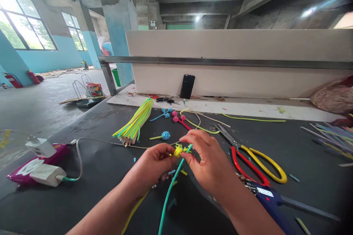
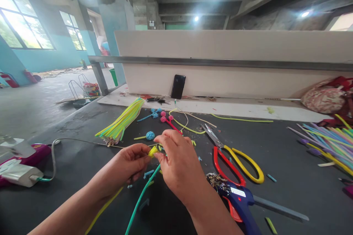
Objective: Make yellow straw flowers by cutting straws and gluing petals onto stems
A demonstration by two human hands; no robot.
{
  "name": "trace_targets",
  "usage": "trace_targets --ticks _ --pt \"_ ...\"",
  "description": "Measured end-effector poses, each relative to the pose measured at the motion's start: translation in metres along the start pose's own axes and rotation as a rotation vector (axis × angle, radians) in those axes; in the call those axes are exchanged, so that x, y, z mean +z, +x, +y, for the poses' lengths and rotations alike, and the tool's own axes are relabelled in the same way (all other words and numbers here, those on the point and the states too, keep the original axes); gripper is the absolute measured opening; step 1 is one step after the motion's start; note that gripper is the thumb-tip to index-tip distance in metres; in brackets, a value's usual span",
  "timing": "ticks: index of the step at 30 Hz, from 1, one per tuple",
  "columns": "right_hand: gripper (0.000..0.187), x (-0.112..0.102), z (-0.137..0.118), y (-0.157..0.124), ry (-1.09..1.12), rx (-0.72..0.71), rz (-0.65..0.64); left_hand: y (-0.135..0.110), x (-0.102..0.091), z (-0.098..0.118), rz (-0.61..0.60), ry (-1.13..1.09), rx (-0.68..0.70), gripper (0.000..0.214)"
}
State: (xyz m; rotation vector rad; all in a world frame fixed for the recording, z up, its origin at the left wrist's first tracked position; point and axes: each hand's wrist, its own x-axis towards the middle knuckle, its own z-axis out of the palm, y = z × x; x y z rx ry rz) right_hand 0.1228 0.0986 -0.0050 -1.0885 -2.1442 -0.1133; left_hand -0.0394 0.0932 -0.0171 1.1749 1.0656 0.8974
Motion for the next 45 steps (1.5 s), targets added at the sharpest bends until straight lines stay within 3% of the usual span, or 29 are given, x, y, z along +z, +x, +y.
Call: trace_targets --ticks 3,8,14,31,38,45 --pt "0.034 0.001 0.002 0.0 0.039 -0.046 -0.043 0.0 -0.001 -0.001 -0.022 0.019 -0.008 0.027" --pt "0.02 0.001 0.004 0.0 0.065 -0.069 -0.076 0.0 -0.003 -0.003 -0.054 0.058 0.047 0.029" --pt "0.017 0.0 0.002 0.0 0.071 -0.082 -0.089 0.0 -0.002 -0.001 -0.043 0.069 0.062 0.039" --pt "0.009 0.0 0.0 -0.001 0.195 -0.026 -0.145 -0.002 -0.004 -0.001 -0.109 0.062 0.012 0.021" --pt "0.027 -0.008 0.004 -0.002 0.522 0.222 -0.143 -0.006 -0.009 -0.001 -0.17 -0.096 -0.027 0.025" --pt "0.022 -0.013 0.002 0.002 0.689 0.126 -0.312 -0.008 -0.012 0.0 -0.296 -0.271 -0.093 0.016"
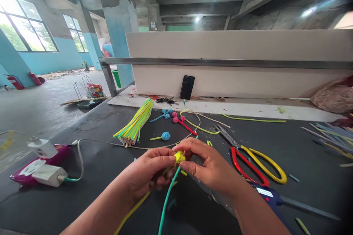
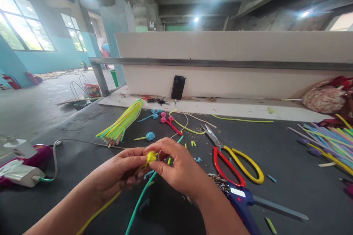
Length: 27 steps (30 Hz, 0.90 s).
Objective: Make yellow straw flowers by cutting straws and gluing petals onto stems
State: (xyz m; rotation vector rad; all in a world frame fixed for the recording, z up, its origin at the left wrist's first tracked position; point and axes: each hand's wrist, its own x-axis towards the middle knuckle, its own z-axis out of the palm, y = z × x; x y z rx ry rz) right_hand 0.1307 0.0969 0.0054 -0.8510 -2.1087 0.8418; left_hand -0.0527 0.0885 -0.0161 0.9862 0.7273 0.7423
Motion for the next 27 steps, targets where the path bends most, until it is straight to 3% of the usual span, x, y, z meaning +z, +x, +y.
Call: trace_targets --ticks 8,13,18,24,27 --pt "0.011 0.0002 0.0027 -0.0012 0.183 0.087 -0.025 0.0007 -0.0012 -0.0016 -0.095 -0.078 -0.063 0.013" --pt "0.006 0.0012 0.0012 0.0002 0.149 0.081 -0.003 0.0007 0.0006 -0.0015 -0.12 -0.089 -0.071 0.012" --pt "0.005 0.0032 0.0041 0.0014 0.19 0.112 0.013 -0.0009 0.0021 -0.0007 -0.083 -0.035 -0.073 0.019" --pt "0.008 0.0053 0.0081 0.0045 0.243 0.196 0.049 -0.0002 0.0017 -0.0014 -0.022 0.148 0.079 0.024" --pt "0.01 0.0067 0.0073 0.0041 0.278 0.232 0.038 -0.0001 0.0019 -0.0009 -0.023 0.165 0.06 0.023"
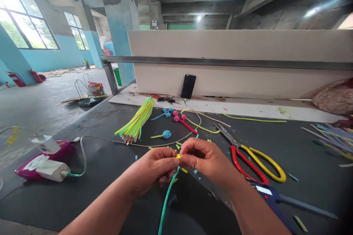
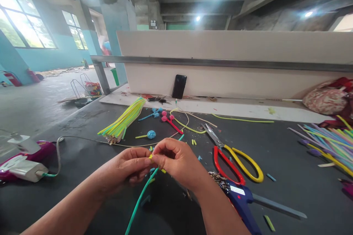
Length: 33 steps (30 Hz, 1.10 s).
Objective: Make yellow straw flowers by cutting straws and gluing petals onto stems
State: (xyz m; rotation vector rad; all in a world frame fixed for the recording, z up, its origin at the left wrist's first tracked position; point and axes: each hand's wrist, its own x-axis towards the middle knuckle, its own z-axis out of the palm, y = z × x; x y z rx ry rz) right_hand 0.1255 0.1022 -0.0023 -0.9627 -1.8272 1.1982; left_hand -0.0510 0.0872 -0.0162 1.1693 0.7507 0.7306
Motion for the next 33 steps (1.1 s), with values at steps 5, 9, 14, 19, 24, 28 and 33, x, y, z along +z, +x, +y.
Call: trace_targets --ticks 5,9,14,19,24,28,33 --pt "0.008 0.003 -0.002 -0.002 -0.044 0.016 0.02 0.0 -0.001 -0.002 -0.009 -0.037 0.0 0.018" --pt "0.01 0.003 0.0 -0.001 0.071 0.036 -0.012 0.0 -0.001 -0.002 -0.034 -0.051 0.018 0.016" --pt "0.037 -0.005 0.005 -0.003 0.374 -0.079 -0.047 -0.001 0.0 0.001 -0.051 -0.083 -0.008 0.017" --pt "0.028 -0.006 0.003 -0.006 0.318 -0.075 -0.171 -0.001 -0.001 0.001 -0.011 -0.095 -0.032 0.013" --pt "0.012 -0.002 0.001 -0.005 0.189 -0.064 -0.146 0.001 -0.003 0.0 0.014 -0.071 -0.02 0.011" --pt "0.009 -0.003 -0.001 -0.005 0.165 -0.077 -0.138 0.002 -0.003 -0.001 0.039 -0.058 -0.012 0.018" --pt "0.006 -0.003 -0.001 -0.005 0.109 -0.098 -0.103 0.001 -0.001 -0.002 0.029 0.009 0.037 0.024"
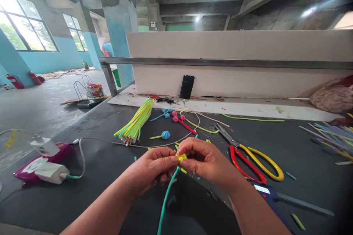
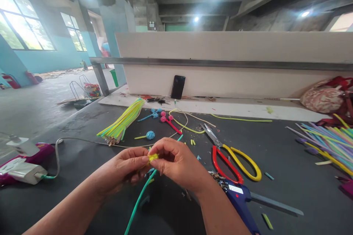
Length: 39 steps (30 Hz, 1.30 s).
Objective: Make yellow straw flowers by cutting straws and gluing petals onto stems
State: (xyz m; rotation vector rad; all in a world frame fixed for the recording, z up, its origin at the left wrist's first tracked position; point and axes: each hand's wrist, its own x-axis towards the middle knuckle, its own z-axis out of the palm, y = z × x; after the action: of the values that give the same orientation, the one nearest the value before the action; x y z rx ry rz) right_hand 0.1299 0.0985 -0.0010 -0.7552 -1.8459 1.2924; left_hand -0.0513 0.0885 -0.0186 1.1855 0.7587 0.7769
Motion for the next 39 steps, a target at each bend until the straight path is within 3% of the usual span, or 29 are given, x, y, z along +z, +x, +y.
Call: trace_targets --ticks 10,11,15,18,25,29,32,35,39 --pt "0.002 0.001 -0.001 0.002 -0.136 -0.011 0.075 0.002 0.002 -0.006 -0.009 -0.02 0.025 0.029" --pt "0.004 0.001 -0.001 0.002 -0.118 -0.007 0.075 0.002 0.003 -0.005 -0.008 -0.021 0.027 0.029" --pt "0.04 -0.002 0.005 0.002 0.099 0.036 0.084 0.001 0.004 -0.002 0.045 -0.055 0.038 0.03" --pt "0.034 -0.002 0.011 0.005 0.132 0.089 0.171 0.002 0.005 -0.003 0.139 -0.051 0.061 0.03" --pt "0.023 0.001 0.019 0.012 -0.044 0.172 0.2 0.015 0.005 -0.016 0.239 0.201 0.16 0.022" --pt "0.027 0.0 0.017 0.012 0.003 0.193 0.196 0.018 0.006 -0.019 0.344 0.445 0.323 0.017" --pt "0.028 -0.001 0.014 0.012 0.024 0.204 0.191 0.016 0.009 -0.018 0.34 0.55 0.378 0.013" --pt "0.028 -0.001 0.012 0.012 0.041 0.188 0.186 0.015 0.01 -0.016 0.298 0.496 0.391 0.01" --pt "0.03 -0.002 0.013 0.011 0.067 0.185 0.17 0.015 0.008 -0.015 0.301 0.169 0.339 0.02"
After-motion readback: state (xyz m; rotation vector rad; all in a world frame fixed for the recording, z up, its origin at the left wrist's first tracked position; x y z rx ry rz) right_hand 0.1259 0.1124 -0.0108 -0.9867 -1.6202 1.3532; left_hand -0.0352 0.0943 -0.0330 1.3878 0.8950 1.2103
